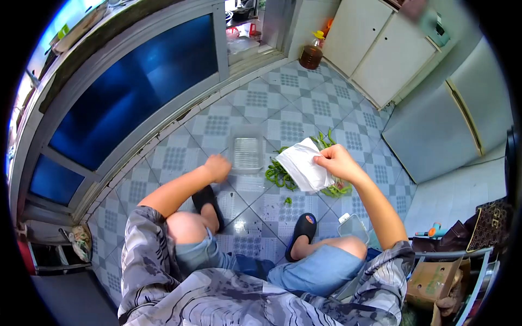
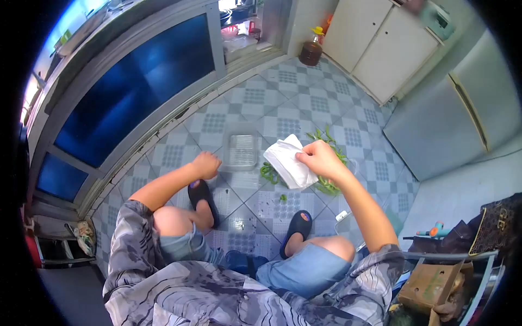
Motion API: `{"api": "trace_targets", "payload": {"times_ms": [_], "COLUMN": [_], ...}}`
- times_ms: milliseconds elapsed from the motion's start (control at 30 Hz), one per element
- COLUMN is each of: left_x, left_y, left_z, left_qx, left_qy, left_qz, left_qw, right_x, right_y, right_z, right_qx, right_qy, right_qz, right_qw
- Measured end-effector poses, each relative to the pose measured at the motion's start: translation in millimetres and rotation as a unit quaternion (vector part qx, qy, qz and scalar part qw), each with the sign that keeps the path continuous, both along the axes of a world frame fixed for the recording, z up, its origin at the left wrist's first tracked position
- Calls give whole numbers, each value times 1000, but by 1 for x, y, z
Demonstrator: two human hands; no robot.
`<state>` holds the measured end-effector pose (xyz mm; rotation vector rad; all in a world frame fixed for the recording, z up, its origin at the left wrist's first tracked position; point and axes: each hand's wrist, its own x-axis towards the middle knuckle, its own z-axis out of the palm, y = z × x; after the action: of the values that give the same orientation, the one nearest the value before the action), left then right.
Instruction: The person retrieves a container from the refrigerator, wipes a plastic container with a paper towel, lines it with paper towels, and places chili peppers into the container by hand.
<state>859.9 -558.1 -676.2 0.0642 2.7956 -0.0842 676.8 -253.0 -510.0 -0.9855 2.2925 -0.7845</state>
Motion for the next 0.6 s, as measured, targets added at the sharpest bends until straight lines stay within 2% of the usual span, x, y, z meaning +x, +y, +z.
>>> {"api": "trace_targets", "payload": {"times_ms": [100, 167, 267, 333, 367, 467, 600], "left_x": [-2, -8, -21, -27, -35, -52, -70], "left_y": [-7, -9, -8, -6, -6, 4, 7], "left_z": [-6, -28, -54, -91, -110, -169, -173], "left_qx": [39, 66, 113, 143, 147, 190, 231], "left_qy": [-39, -33, -17, 144, 152, 154, 62], "left_qz": [10, 8, 0, -41, -47, -5, 53], "left_qw": [998, 997, 993, 978, 976, 970, 970], "right_x": [-8, -13, -24, -16, -15, -19, -16], "right_y": [-19, -29, -34, -35, -34, -19, -2], "right_z": [-13, -20, -41, -55, -62, -89, -104], "right_qx": [53, 22, 45, 64, 81, 56, 8], "right_qy": [-8, 28, 39, 54, 78, 92, 13], "right_qz": [-11, -41, -52, -64, -71, -39, -121], "right_qw": [999, 999, 997, 994, 991, 993, 993]}}
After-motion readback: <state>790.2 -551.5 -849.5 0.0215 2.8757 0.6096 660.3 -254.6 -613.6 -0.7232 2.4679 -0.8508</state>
